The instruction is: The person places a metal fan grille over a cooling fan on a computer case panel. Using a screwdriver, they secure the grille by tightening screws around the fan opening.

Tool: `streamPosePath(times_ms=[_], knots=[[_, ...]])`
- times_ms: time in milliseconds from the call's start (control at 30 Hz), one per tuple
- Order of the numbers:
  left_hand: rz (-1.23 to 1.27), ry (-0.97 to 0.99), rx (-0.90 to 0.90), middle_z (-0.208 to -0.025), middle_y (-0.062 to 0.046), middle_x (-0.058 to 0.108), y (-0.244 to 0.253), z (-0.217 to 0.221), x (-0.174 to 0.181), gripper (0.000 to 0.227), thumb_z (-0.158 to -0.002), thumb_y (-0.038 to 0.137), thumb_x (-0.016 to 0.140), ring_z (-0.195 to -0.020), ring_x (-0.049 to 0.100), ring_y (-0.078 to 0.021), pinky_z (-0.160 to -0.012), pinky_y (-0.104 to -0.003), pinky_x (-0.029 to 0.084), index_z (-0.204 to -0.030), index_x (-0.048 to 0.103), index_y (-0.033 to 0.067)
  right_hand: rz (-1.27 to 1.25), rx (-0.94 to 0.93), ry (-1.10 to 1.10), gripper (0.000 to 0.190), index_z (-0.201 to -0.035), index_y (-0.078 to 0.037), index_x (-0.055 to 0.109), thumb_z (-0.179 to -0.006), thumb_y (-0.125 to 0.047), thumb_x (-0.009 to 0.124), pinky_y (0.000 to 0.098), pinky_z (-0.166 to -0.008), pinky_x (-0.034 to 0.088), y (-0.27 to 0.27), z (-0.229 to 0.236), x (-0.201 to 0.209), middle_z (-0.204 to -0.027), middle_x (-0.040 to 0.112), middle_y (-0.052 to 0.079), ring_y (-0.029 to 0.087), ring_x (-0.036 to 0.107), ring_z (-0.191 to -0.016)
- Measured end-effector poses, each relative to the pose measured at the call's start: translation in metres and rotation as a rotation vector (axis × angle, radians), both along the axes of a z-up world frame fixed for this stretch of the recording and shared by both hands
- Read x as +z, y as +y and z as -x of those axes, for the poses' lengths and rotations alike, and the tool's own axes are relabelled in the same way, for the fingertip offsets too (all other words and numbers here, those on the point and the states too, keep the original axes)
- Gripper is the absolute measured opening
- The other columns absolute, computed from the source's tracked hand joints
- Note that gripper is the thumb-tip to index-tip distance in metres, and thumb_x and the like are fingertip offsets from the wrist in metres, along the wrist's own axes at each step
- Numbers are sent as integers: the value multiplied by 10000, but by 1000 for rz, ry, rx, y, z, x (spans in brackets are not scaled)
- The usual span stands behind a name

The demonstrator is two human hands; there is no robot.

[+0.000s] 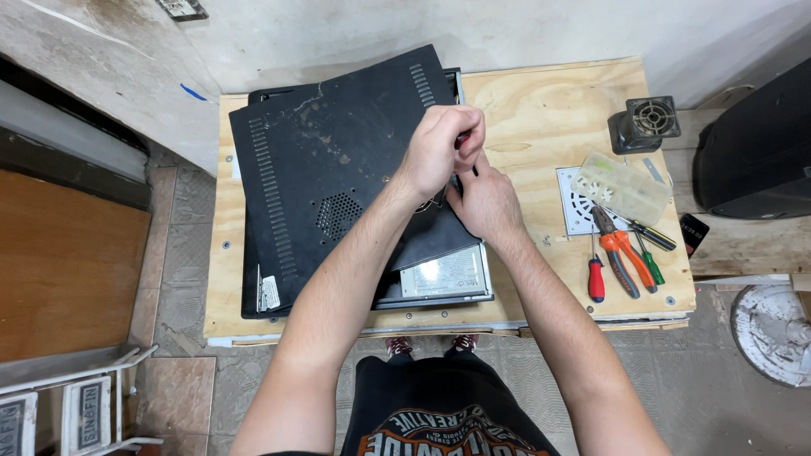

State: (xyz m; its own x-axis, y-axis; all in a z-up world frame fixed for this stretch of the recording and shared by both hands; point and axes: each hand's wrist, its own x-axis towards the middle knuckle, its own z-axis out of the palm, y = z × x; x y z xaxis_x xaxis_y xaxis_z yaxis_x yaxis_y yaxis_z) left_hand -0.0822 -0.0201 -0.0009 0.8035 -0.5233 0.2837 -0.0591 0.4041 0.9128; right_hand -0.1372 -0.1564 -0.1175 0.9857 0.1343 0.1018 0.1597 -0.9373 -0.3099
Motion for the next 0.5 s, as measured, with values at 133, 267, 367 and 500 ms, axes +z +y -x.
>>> streamPosePath(times_ms=[133,267,367,500], knots=[[64,35,-149,-474,-36,292,7,-7,-4,454,-1018,216,530,-433,281,-103,-374,-234,254,-588,487,80,-21,16,-3,538,-1573,-195,670,-1082,-415,676,576,-1030,600,0,2,7,-1602,568,168,444,772,-1211],[136,87,-264,-467,-12,273,13,-12,-10,452,-1012,217,536,-410,254,-67,-352,-220,236,-585,481,79,-28,14,13,552,-1596,-151,651,-1098,-389,667,594,-1070,583,4,7,27,-1691,491,208,479,744,-1264],[130,26,-114,-529,-20,313,26,-2,-7,386,-1058,275,550,-446,321,-86,-403,-239,296,-737,545,60,-23,14,5,609,-1652,-122,605,-1117,-408,651,612,-1082,585,5,11,27,-1749,438,260,514,729,-1297],[-206,-249,435,-730,-84,599,27,37,21,310,-1200,284,456,-687,613,-176,-659,-331,517,-1024,603,77,2,-1,-13,636,-1683,-105,596,-1137,-426,644,612,-1074,595,8,11,31,-1766,439,290,524,736,-1292]])
